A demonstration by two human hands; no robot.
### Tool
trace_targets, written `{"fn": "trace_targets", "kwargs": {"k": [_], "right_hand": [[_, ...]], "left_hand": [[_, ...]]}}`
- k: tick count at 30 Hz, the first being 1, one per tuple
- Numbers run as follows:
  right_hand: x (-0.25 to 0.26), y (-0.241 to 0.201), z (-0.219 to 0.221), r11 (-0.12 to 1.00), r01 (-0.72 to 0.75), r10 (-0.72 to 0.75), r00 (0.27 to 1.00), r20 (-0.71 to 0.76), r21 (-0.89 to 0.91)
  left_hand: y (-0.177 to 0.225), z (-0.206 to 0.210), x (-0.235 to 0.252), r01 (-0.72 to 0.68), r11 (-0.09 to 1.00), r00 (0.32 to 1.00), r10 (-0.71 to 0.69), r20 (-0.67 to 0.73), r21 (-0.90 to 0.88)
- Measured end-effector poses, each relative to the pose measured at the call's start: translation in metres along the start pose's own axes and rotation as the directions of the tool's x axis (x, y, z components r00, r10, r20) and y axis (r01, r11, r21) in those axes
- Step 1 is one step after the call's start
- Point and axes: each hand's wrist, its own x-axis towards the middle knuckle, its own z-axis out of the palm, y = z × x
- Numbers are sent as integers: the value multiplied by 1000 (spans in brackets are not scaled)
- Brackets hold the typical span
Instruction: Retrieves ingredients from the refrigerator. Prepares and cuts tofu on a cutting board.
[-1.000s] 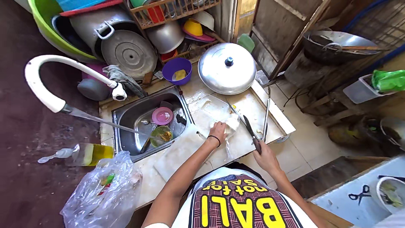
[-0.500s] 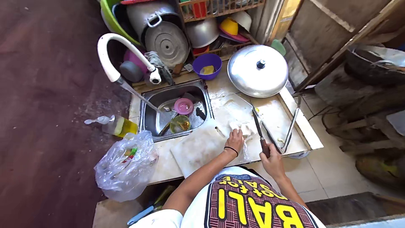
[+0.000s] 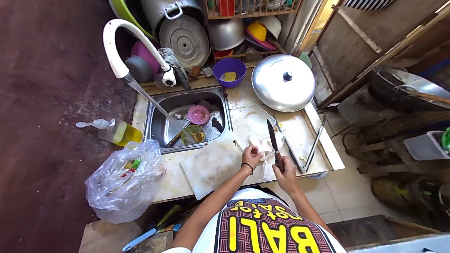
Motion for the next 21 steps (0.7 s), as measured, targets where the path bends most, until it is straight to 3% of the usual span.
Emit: {"fn": "trace_targets", "kwargs": {"k": [5,8,9,11,14,16,21], "right_hand": [[-4,4,11,965,190,-175,980,-95,181],[-1,-1,16,947,252,-244,968,-67,201],[1,-3,18,956,226,-224,974,-29,187],[3,-11,23,983,148,-156,985,68,109],[4,-29,33,996,76,-58,955,290,-52],[3,-39,45,991,61,-8,916,402,-120],[0,-60,65,961,64,82,863,498,-268]], "left_hand": [[2,-1,-4,-21,998,999,19,45,52],[3,-4,-10,-34,978,998,22,-60,-207],[5,-8,-12,-27,925,995,-13,-103,-379],[15,-24,-13,45,703,983,-160,-96,-710],[18,-52,-16,93,439,966,-257,-26,-894],[12,-64,-19,64,381,969,-244,-34,-922],[5,-72,-31,-29,360,949,-284,-139,-932]]}}
